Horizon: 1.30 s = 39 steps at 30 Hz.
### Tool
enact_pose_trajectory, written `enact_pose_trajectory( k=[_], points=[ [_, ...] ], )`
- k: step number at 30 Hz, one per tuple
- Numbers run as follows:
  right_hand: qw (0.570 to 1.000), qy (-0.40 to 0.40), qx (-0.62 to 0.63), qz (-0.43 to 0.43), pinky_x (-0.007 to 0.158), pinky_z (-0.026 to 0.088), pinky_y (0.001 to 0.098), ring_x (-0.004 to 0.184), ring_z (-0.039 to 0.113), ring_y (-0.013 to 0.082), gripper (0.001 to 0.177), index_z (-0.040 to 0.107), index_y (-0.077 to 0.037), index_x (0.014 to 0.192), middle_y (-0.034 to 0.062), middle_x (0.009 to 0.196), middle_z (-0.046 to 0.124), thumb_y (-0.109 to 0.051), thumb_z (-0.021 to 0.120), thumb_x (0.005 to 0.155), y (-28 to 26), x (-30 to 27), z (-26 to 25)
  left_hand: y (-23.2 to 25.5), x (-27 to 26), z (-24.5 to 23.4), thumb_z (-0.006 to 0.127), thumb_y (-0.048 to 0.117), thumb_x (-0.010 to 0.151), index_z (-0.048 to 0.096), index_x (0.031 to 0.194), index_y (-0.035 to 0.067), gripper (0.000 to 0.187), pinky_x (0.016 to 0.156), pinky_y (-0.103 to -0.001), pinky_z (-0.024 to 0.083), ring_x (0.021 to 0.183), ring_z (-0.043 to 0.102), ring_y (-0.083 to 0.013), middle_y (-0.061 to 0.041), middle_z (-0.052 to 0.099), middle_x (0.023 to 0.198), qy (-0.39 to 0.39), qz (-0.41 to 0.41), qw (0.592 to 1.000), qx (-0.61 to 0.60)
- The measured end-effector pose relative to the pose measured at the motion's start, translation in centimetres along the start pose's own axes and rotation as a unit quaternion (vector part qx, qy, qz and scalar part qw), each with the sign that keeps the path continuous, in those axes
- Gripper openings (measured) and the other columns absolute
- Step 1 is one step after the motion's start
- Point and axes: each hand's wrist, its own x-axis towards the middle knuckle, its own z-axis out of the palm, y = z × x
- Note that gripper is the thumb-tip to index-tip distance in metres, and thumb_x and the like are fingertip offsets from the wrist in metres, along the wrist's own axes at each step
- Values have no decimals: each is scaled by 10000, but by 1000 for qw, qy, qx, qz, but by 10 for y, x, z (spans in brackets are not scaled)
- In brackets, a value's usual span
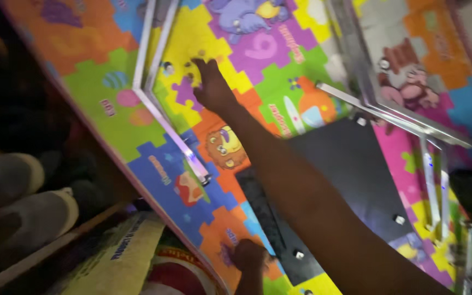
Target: The person assembles a small table by attaching metal legs to a black tabletop using a screwdriver. They position the legs, insert screws, and tighten them to secure the frame.
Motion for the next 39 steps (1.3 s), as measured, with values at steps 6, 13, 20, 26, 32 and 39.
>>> enact_pose_trajectory(
  k=[6,13,20,26,32,39],
  points=[
    [967,70,153,190,689,514,280,820,615,141,496,565,-59,1365,98,1108,604,-106,725,898,-38,-162,-135,-4,20,21,753,543,744,767,753,107,436,697,-490,547,636,648,-263,-89,729,755,-10,55,998,25],
    [946,233,-19,225,783,563,337,876,680,208,365,601,-2,1261,73,949,700,-153,755,967,-35,-389,-305,10,-8,-44,812,504,809,789,749,85,424,773,-405,575,706,733,-200,-38,788,714,-270,-16,955,-126],
    [794,67,-74,600,572,522,339,555,627,189,252,719,-53,798,93,674,690,-210,670,989,-6,-569,-381,108,-107,-174,660,481,858,803,1085,149,427,960,-503,551,1135,692,-392,-159,739,1204,94,20,995,7],
    [581,156,387,699,394,345,282,413,411,128,115,599,-96,842,22,576,540,-158,655,920,-4,-627,-313,270,-6,-272,555,351,1117,702,777,153,420,593,-460,509,631,675,-302,-103,686,686,525,476,680,187],
    [529,234,400,711,339,249,294,362,353,118,236,537,-153,749,33,570,550,-241,452,951,15,-630,-299,400,119,-322,680,391,828,749,818,62,336,645,-459,562,729,737,-363,-169,745,712,465,411,751,-226],
    [505,325,364,712,323,218,318,340,339,175,243,508,-149,692,70,546,478,-213,500,926,2,-620,-291,457,146,-336,676,500,805,757,861,53,458,777,-443,584,860,739,-356,-173,746,850,390,332,836,-197]
  ],
)
